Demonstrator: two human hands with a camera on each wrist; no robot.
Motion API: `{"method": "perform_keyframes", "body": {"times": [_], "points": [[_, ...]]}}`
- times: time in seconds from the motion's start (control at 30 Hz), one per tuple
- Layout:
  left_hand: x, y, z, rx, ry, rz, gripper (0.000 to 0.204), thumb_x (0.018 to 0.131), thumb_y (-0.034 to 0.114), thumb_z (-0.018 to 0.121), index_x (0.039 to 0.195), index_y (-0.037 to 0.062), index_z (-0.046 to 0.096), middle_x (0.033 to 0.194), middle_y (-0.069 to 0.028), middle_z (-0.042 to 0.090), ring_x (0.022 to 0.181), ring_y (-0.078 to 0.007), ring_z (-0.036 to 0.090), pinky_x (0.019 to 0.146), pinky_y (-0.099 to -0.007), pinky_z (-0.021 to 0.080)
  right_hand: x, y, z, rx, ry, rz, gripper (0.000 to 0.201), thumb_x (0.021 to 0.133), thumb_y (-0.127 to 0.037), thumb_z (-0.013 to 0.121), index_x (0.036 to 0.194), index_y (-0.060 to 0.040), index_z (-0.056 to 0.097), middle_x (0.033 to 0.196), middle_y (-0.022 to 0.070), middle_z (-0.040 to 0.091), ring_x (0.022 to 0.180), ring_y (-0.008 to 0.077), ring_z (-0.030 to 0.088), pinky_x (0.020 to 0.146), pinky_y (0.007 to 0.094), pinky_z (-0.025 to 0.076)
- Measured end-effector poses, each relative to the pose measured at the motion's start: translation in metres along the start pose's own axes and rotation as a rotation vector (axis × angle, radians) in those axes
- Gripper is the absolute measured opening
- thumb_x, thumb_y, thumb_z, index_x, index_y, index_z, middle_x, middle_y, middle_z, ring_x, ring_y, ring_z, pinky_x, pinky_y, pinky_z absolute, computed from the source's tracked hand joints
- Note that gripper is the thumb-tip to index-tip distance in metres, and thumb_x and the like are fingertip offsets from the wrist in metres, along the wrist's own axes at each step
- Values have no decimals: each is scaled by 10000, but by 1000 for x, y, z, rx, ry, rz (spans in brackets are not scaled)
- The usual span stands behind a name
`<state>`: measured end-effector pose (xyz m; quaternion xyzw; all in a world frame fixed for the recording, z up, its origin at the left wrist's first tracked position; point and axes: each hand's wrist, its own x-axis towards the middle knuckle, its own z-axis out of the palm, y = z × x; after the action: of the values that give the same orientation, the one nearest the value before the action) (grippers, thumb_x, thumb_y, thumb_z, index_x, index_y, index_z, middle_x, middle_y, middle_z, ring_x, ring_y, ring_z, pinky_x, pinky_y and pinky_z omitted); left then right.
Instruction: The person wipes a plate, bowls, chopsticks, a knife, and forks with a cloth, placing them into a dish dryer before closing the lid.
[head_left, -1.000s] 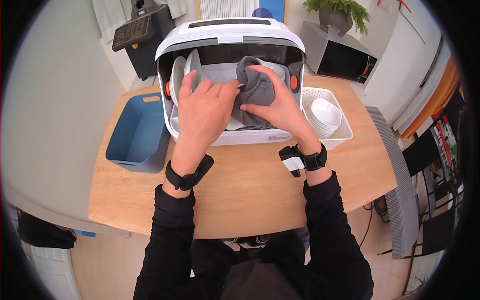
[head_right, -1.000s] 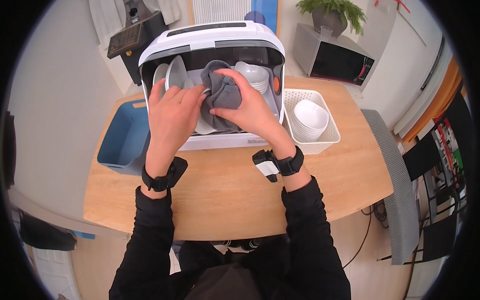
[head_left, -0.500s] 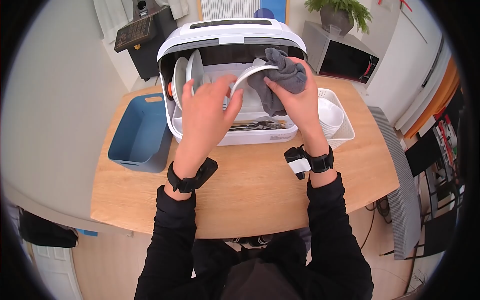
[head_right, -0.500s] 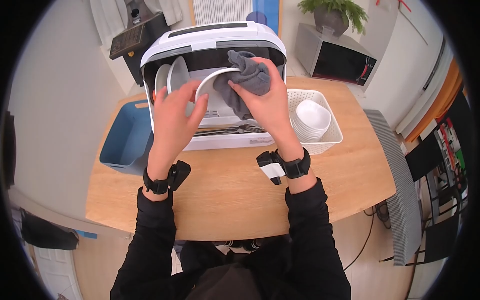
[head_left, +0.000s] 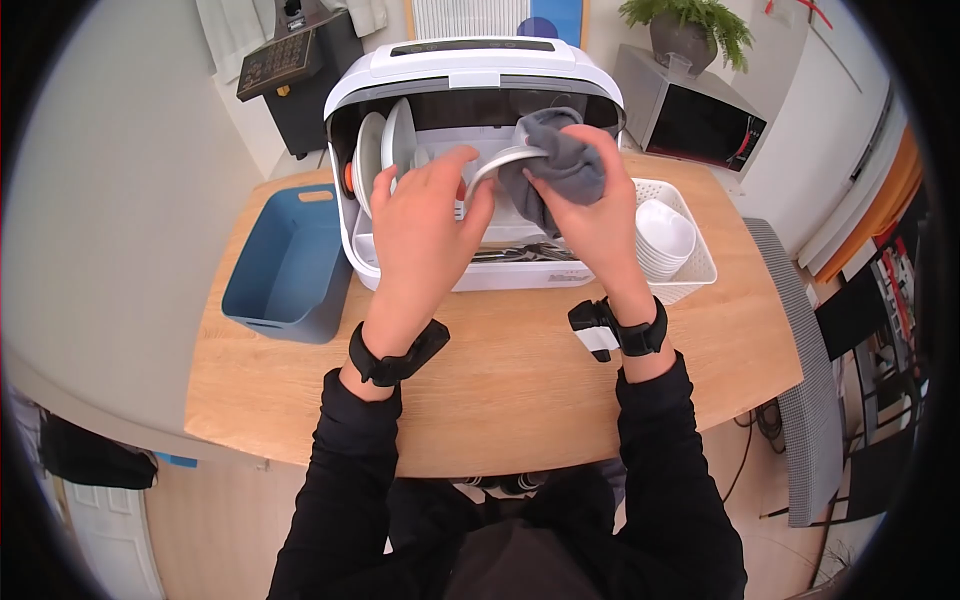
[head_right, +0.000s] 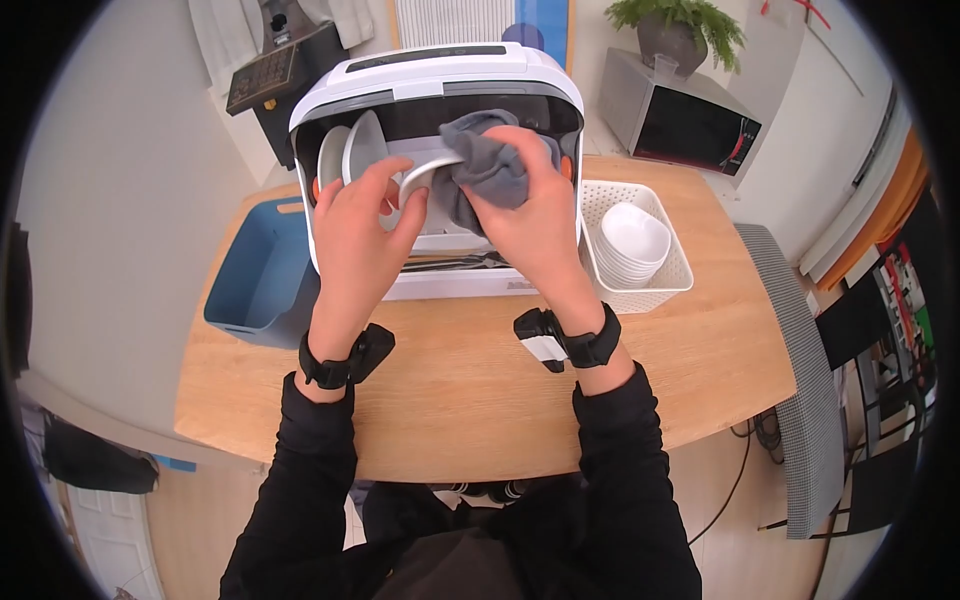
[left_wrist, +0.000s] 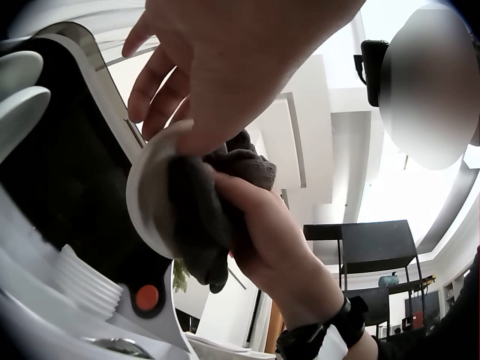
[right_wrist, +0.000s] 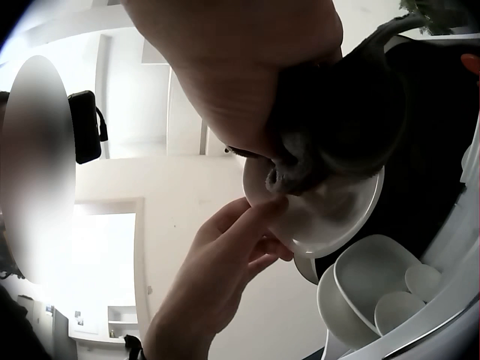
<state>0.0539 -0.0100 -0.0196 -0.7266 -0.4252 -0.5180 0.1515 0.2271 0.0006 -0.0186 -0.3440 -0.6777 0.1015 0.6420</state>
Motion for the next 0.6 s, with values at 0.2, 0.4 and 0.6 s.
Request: {"method": "perform_keyframes", "body": {"times": [0.2, 0.4, 0.6], "points": [[-10, 5, 10, -122, -129, -180, 141, 892, 156, 652, 991, 60, 624, 639, -92, 628, 592, -281, 609, 914, -467, 440, 3, 2, 2, 185, 85, 66, 456, 733, -39, 798, 1130, -70, 575, 1053, 95, 663, 1009, 213, 638, 929, 336, 481], [-14, -10, 4, 441, -299, 198, 139, 876, 119, 615, 1008, 73, 609, 720, -68, 626, 733, -264, 635, 956, -483, 424, -10, -3, 15, -486, -124, -456, 437, 654, -33, 757, 1060, -121, 619, 1002, 104, 674, 997, 301, 638, 972, 425, 470], [-3, 3, 3, 59, -26, 17, 184, 903, 147, 615, 1074, 86, 588, 725, -78, 637, 740, -271, 642, 985, -503, 394, -8, -6, 10, -73, 44, -87, 413, 721, -31, 777, 1088, -108, 603, 1019, 79, 666, 972, 233, 655, 939, 350, 478]]}}
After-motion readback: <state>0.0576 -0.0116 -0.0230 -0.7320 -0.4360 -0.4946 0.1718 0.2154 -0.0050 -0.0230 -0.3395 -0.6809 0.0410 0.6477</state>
